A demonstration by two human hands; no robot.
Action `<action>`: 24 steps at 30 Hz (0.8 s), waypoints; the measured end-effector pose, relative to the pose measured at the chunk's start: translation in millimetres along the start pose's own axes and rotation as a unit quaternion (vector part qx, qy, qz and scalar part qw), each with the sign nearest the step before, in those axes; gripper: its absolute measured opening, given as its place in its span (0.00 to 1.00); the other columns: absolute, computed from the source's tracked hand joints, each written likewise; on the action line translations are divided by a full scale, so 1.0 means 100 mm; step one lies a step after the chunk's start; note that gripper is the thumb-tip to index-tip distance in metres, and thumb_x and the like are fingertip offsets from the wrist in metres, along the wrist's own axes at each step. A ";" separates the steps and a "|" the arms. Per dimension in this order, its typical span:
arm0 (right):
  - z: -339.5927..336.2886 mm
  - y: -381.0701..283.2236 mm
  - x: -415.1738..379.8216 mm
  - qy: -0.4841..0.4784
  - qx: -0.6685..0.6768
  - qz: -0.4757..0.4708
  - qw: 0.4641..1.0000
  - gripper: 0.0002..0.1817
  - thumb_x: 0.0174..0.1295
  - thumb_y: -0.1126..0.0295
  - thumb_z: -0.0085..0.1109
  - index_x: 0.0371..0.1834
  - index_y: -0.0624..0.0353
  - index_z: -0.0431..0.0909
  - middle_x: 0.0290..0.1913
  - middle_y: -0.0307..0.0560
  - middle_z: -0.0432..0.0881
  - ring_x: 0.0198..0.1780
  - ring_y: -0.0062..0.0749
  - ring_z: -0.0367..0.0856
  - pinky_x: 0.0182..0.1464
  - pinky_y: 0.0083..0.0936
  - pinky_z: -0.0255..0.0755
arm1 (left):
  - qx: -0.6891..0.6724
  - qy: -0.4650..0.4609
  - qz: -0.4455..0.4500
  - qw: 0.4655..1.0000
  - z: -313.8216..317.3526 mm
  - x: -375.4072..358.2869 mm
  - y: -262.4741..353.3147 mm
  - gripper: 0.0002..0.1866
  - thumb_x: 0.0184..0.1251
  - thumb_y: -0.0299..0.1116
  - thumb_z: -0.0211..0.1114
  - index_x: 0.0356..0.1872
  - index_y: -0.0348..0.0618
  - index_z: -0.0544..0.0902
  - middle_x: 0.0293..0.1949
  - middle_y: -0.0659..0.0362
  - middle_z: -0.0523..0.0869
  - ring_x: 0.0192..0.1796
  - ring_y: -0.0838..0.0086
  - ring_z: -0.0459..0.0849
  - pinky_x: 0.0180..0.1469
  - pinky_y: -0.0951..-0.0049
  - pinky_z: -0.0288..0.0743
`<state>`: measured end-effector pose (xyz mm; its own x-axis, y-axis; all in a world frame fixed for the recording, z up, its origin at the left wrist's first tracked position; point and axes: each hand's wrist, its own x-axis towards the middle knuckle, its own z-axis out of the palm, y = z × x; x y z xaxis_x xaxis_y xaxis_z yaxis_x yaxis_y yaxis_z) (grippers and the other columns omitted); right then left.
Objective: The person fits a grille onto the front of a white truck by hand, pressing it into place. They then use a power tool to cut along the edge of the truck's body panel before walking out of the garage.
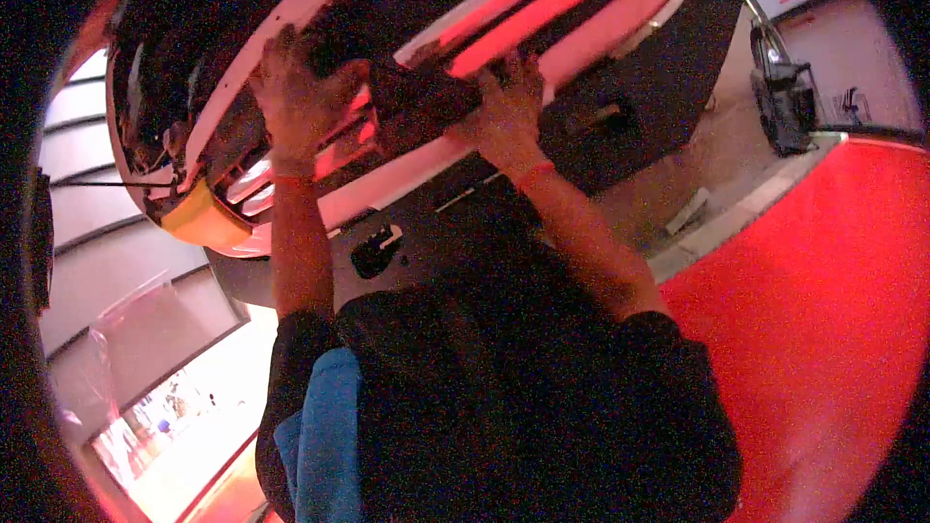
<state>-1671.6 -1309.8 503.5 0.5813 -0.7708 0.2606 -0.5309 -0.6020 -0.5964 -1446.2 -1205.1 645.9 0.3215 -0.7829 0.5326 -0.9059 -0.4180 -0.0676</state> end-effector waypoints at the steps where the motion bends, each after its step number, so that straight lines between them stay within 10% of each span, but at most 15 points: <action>1: -0.05 -0.01 0.00 -0.043 -0.036 0.013 0.998 0.53 0.37 0.47 0.85 0.73 0.42 0.73 0.82 0.63 0.54 0.82 0.75 0.44 0.80 0.67 0.42 | -0.009 -0.014 0.003 1.000 -0.03 0.05 0.01 0.38 0.47 0.62 0.79 0.54 0.42 0.87 0.70 0.46 0.76 0.75 0.49 0.69 0.73 0.41 0.59; 24: -0.11 0.04 0.14 -0.046 -0.051 -0.066 0.995 0.54 0.36 0.44 0.81 0.75 0.34 0.71 0.78 0.46 0.66 0.83 0.66 0.46 0.81 0.66 0.38 | 0.001 -0.073 0.023 0.997 0.02 0.10 -0.09 0.36 0.52 0.63 0.75 0.55 0.45 0.88 0.75 0.45 0.71 0.78 0.51 0.65 0.76 0.43 0.56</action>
<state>-1672.5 -1325.1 513.4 0.7020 -0.6638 0.2579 -0.5032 -0.7187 -0.4799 -1434.3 -1210.1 650.6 0.3173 -0.8596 0.4005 -0.9200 -0.3815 -0.0899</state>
